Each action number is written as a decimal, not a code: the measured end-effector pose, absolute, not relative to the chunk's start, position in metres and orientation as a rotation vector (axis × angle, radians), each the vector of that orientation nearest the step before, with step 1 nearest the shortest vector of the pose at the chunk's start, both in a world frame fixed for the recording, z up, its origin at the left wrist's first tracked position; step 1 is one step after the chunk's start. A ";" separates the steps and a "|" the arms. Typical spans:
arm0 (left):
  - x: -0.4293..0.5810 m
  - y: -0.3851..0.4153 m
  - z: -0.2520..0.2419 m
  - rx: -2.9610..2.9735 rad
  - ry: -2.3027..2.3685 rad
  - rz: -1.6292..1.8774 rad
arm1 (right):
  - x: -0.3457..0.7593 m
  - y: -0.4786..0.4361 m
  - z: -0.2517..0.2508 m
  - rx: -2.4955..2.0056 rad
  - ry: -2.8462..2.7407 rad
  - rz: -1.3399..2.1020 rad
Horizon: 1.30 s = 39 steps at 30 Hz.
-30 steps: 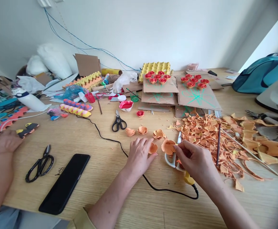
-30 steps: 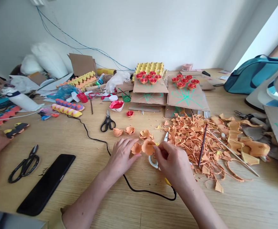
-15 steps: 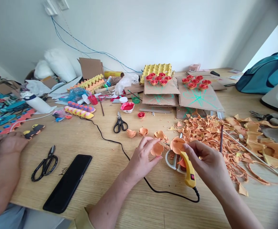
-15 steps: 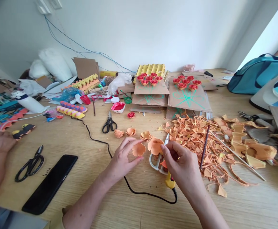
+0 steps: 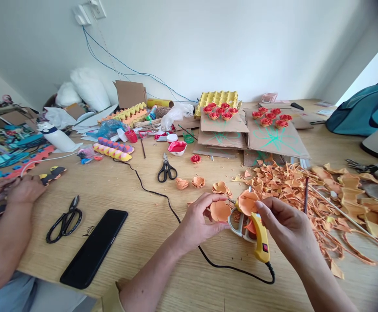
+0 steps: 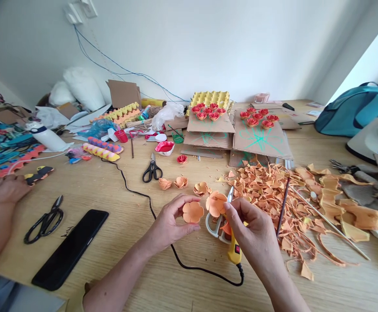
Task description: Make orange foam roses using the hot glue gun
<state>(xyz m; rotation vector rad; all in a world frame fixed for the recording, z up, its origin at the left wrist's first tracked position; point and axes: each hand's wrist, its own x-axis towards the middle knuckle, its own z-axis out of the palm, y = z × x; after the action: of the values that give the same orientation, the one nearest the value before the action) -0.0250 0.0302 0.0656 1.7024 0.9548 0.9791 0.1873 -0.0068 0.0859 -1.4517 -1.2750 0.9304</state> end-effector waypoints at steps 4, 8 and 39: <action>-0.022 0.028 0.063 1.622 0.960 0.892 | 0.184 -0.008 0.085 -1.444 -1.242 0.954; -0.020 0.027 0.061 1.517 0.872 0.893 | 0.180 -0.009 0.087 -1.451 -1.215 0.962; -0.025 0.035 0.055 1.107 0.553 0.846 | 0.170 -0.010 0.076 -1.476 -1.457 0.842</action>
<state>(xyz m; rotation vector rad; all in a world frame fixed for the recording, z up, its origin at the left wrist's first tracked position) -0.0253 0.0355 0.0549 1.1072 0.5529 0.8465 0.1704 -0.0101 0.0758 -1.4759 -1.4567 0.8419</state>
